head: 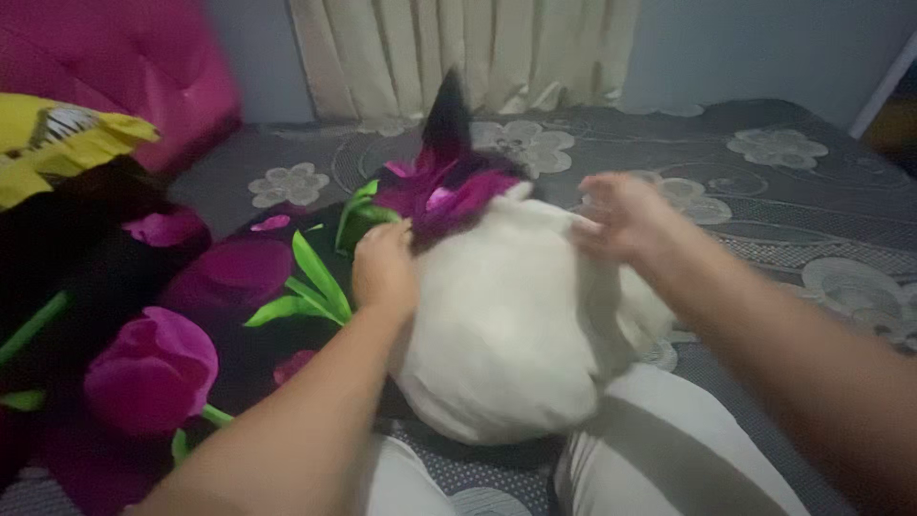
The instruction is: The person takes pillowcases from a shelf, inserts pillows into the pillowcases by hand, and places the pillows on the bed.
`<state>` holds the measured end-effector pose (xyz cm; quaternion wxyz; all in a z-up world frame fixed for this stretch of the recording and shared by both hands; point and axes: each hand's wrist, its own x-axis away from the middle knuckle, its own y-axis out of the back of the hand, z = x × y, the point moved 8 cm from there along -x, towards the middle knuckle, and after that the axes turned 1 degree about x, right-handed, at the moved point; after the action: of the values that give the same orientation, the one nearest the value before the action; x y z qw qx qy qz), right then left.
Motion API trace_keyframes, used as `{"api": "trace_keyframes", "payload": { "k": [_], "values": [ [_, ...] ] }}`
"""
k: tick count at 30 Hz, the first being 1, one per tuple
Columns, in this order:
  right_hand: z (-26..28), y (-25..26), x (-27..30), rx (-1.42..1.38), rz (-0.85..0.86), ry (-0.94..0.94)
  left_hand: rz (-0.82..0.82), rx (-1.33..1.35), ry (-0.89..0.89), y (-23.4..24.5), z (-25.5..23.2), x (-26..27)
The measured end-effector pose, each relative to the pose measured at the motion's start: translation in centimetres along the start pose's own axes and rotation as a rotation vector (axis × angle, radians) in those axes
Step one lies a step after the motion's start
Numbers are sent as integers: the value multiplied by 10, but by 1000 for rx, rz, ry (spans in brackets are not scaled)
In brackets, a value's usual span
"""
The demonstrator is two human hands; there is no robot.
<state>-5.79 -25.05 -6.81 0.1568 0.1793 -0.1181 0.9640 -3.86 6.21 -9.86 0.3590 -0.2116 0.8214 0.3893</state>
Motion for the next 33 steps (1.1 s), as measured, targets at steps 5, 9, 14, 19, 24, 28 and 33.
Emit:
{"api": "trace_keyframes", "payload": {
  "k": [5,9,14,19,24,28,33],
  "values": [
    [-43,-23,21,1032,-144,577,390,-115,522,-30,87,49],
    [-80,-91,91,1173,96,1092,503,-99,443,-67,126,55],
    [-118,-142,106,1491,321,1113,490,32,494,-105,163,36],
    [-114,-135,48,1733,139,758,592,60,634,-127,171,6],
    [-96,-100,-27,1445,78,475,798,-27,582,-161,176,-30],
    [-67,-79,-60,1245,29,434,712,88,958,-176,200,-41],
    [-24,-60,-49,320,25,-23,73,461,957,-167,232,-71]
  ]
}}
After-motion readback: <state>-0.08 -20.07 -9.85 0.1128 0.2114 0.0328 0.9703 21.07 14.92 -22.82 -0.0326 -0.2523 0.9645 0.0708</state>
